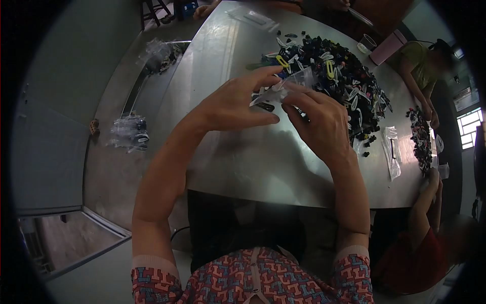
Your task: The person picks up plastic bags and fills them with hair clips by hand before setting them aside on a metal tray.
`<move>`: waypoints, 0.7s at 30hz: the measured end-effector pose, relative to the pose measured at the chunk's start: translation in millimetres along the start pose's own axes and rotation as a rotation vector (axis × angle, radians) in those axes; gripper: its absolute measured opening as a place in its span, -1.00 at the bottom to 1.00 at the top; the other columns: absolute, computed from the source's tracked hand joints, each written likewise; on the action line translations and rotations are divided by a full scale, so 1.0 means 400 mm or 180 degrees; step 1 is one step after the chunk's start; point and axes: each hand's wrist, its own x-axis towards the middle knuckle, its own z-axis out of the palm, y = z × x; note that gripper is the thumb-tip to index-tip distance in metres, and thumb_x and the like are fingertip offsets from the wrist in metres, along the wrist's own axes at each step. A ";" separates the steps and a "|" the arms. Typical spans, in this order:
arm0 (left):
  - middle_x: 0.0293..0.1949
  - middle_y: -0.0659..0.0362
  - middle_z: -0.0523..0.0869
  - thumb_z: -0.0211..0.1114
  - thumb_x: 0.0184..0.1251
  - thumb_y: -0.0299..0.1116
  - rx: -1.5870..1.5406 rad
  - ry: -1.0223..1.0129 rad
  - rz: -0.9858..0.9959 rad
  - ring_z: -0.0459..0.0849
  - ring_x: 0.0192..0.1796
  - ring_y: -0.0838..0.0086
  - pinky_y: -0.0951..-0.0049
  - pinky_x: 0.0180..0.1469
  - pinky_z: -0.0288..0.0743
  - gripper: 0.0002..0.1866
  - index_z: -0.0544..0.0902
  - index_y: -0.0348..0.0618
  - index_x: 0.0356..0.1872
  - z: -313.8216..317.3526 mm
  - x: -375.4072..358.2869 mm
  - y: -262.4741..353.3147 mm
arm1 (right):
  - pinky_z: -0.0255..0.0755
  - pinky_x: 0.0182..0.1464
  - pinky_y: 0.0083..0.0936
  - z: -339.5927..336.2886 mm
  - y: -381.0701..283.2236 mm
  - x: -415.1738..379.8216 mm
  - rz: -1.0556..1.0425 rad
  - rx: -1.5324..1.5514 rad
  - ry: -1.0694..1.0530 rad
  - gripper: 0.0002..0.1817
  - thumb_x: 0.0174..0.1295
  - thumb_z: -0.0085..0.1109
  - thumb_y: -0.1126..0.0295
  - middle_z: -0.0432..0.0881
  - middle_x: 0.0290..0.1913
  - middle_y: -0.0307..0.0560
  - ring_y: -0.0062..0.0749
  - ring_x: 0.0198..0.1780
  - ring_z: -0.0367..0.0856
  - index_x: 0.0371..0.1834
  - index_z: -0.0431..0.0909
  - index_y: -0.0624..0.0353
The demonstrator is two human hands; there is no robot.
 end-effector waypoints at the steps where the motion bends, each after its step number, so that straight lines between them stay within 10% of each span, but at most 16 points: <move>1: 0.17 -0.14 0.64 0.53 0.03 -0.35 0.0069 -0.0056 0.0047 0.64 0.23 0.06 0.24 0.26 0.50 -0.07 0.27 -0.21 0.48 -0.007 0.000 0.010 | 0.61 -0.18 -0.39 0.000 -0.004 0.001 0.0001 0.0001 0.0001 -0.87 0.10 0.41 0.49 0.77 -0.01 -0.14 -0.21 -0.22 0.76 -0.28 0.70 0.13; 21: 0.07 -0.04 0.71 0.37 0.10 -0.58 0.0004 -0.0280 0.0227 0.70 0.08 0.15 0.24 0.19 0.52 -0.13 0.22 -0.20 0.51 0.006 -0.002 0.032 | 0.58 -0.26 -0.38 0.011 -0.031 -0.010 -0.0054 0.0094 -0.0380 -0.79 0.13 0.37 0.47 0.76 -0.25 -0.10 -0.22 -0.34 0.72 -0.15 0.68 0.04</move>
